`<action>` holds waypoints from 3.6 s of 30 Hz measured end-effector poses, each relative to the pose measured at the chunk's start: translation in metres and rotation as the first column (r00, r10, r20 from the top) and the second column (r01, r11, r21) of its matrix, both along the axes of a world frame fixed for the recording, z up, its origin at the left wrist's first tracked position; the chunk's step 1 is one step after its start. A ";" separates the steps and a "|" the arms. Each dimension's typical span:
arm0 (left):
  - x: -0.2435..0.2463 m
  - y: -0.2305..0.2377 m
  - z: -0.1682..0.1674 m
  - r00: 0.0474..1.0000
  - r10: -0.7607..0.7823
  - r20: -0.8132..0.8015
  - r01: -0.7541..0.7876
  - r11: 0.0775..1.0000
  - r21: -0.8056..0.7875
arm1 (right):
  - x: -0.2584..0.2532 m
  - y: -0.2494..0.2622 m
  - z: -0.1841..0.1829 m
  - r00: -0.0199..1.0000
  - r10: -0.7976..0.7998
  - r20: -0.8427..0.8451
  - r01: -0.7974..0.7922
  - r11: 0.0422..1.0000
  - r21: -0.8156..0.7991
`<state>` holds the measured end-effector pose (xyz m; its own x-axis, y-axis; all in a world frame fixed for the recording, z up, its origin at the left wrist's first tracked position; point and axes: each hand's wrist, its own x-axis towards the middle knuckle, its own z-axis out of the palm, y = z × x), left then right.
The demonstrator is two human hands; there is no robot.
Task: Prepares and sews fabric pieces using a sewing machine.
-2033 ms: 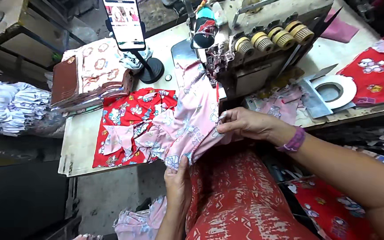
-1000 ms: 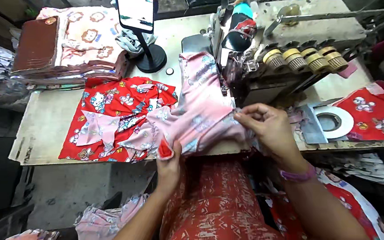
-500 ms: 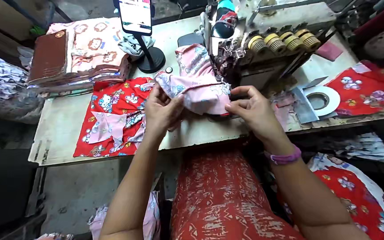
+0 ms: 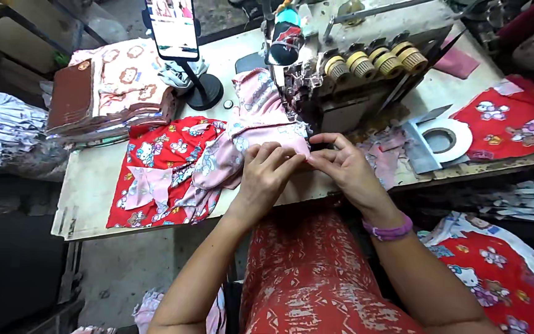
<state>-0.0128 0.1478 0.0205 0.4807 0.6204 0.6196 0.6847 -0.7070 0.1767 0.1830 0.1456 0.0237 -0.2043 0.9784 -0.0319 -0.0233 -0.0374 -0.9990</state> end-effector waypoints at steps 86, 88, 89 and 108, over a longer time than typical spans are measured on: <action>-0.042 0.009 0.058 0.991 0.130 0.030 -0.118 0.959 -0.259 | -0.012 0.006 0.004 0.924 0.244 0.294 -0.347 0.857 0.380; -0.008 -0.004 0.043 0.997 0.071 -0.024 -0.074 0.984 -0.162 | 0.003 0.014 0.000 0.864 0.134 0.485 -0.363 0.834 0.416; 0.009 -0.002 0.034 0.996 0.064 -0.069 -0.071 0.993 -0.098 | 0.011 0.022 -0.003 0.831 -0.002 0.556 -0.306 0.832 0.462; -0.071 -0.087 0.099 0.964 0.267 0.003 -0.265 0.958 -0.113 | 0.036 -0.061 0.122 0.998 -0.048 -0.036 0.059 0.849 0.526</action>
